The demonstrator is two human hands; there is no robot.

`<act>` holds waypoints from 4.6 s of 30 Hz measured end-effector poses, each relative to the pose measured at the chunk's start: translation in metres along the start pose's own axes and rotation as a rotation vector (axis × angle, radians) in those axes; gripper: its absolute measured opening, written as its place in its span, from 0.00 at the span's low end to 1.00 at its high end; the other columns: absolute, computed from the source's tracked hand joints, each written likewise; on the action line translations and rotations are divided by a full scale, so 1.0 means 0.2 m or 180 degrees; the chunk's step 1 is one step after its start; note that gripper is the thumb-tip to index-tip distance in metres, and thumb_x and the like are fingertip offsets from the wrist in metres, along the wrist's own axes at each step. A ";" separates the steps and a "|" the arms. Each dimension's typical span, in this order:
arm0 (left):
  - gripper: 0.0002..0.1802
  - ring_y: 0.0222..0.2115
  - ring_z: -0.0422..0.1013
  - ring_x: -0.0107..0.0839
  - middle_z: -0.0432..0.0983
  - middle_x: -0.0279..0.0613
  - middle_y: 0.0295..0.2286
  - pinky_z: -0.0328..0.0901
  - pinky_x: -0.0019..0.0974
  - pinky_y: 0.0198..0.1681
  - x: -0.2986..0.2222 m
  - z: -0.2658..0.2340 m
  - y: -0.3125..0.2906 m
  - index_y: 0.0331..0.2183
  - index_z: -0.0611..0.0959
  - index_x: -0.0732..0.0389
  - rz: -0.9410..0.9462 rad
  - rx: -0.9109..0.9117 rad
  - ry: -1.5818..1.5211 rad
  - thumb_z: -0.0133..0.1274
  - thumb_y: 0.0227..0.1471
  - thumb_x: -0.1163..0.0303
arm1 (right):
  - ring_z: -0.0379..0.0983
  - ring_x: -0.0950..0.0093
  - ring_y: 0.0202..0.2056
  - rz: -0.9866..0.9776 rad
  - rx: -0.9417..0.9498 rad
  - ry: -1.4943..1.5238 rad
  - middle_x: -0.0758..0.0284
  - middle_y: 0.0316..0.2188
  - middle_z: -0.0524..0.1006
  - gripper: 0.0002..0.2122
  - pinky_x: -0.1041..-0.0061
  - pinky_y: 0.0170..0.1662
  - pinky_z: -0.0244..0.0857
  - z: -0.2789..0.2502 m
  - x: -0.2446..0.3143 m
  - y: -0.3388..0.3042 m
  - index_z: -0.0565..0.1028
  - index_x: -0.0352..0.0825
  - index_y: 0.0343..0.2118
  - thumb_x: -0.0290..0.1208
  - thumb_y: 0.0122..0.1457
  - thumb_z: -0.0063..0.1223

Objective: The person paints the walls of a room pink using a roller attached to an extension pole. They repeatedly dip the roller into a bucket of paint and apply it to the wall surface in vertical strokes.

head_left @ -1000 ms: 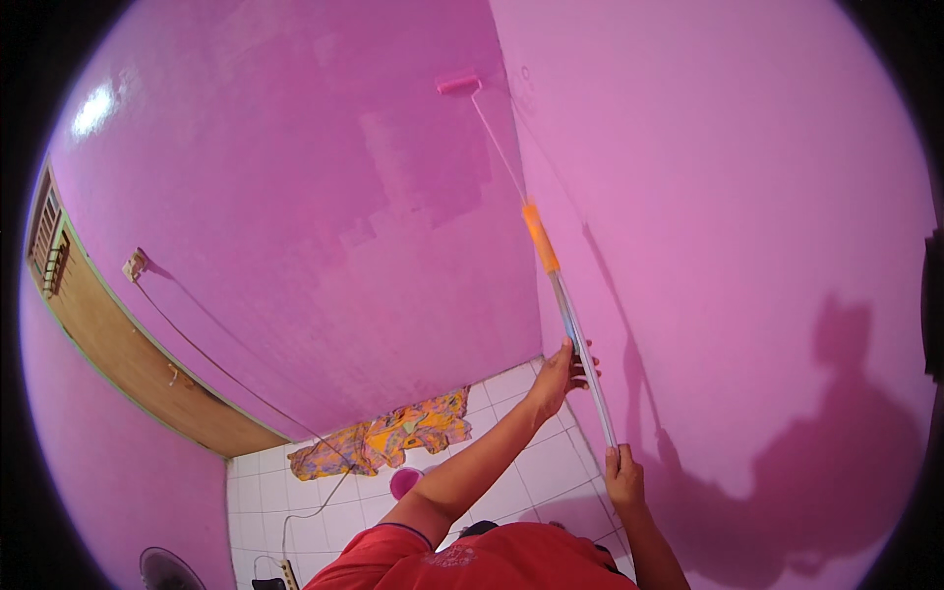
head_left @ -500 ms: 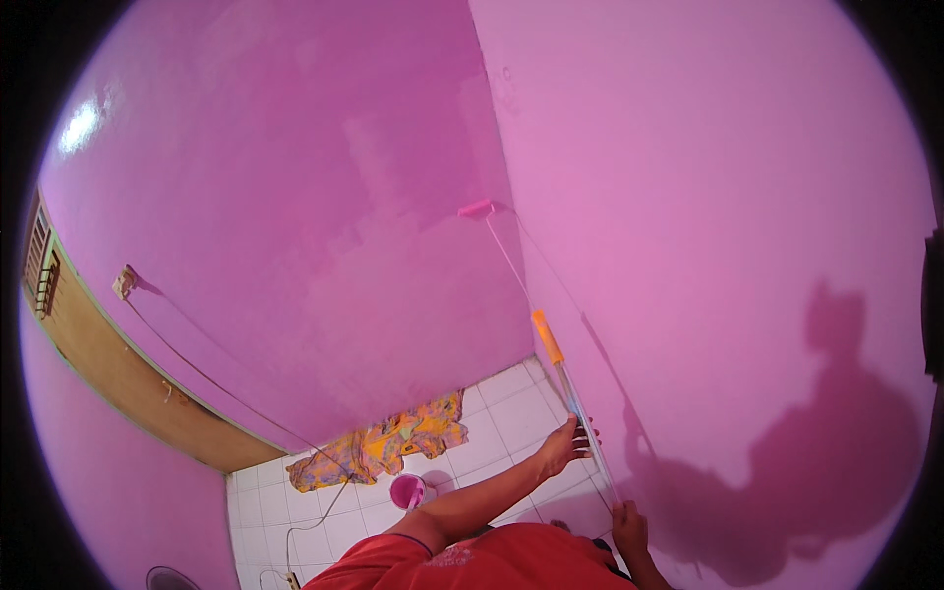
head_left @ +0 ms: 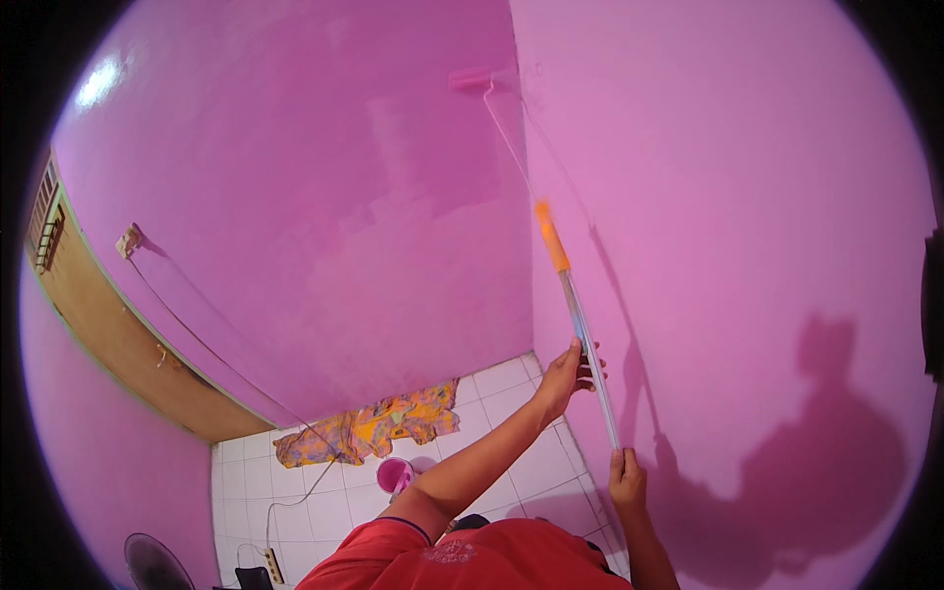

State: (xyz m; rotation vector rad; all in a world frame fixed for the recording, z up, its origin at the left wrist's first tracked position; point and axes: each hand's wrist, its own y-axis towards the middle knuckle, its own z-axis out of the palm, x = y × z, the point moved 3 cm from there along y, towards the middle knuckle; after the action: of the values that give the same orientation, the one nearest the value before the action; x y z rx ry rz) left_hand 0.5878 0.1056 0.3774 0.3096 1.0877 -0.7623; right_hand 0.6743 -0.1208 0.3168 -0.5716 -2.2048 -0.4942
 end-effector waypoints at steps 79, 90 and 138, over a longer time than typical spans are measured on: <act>0.26 0.26 0.79 0.37 0.80 0.52 0.33 0.74 0.38 0.23 1.15 -3.78 -3.48 0.41 0.75 0.70 -0.2898 -0.0674 0.2832 0.42 0.61 0.53 | 0.77 0.53 0.29 0.0945 0.2444 -0.2722 0.54 0.25 0.79 0.19 0.53 0.34 0.70 1.71 1.50 -2.11 0.70 0.46 0.58 0.38 0.65 0.42; 0.21 0.23 0.78 0.32 0.80 0.44 0.26 0.72 0.35 0.23 0.85 -4.12 -2.86 0.35 0.78 0.67 -0.2483 -0.1108 0.2193 0.44 0.62 0.56 | 0.77 0.54 0.25 0.1176 0.2355 -0.2871 0.54 0.23 0.78 0.17 0.54 0.29 0.69 1.90 1.91 -2.16 0.71 0.47 0.56 0.36 0.66 0.42; 0.22 0.15 0.74 0.37 0.78 0.49 0.20 0.71 0.40 0.24 0.93 -4.22 -2.98 0.33 0.78 0.69 -0.2547 -0.1024 0.2423 0.43 0.59 0.57 | 0.75 0.51 0.28 0.1340 0.2259 -0.2760 0.55 0.24 0.78 0.17 0.52 0.31 0.67 1.80 2.07 -2.07 0.70 0.49 0.56 0.37 0.66 0.43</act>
State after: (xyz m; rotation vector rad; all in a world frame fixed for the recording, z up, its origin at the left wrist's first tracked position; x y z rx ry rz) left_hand -0.3518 0.0945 -0.0902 -0.1587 2.0865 -1.1901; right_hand -0.0100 -0.1772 0.3494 -0.9133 -2.6827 0.8931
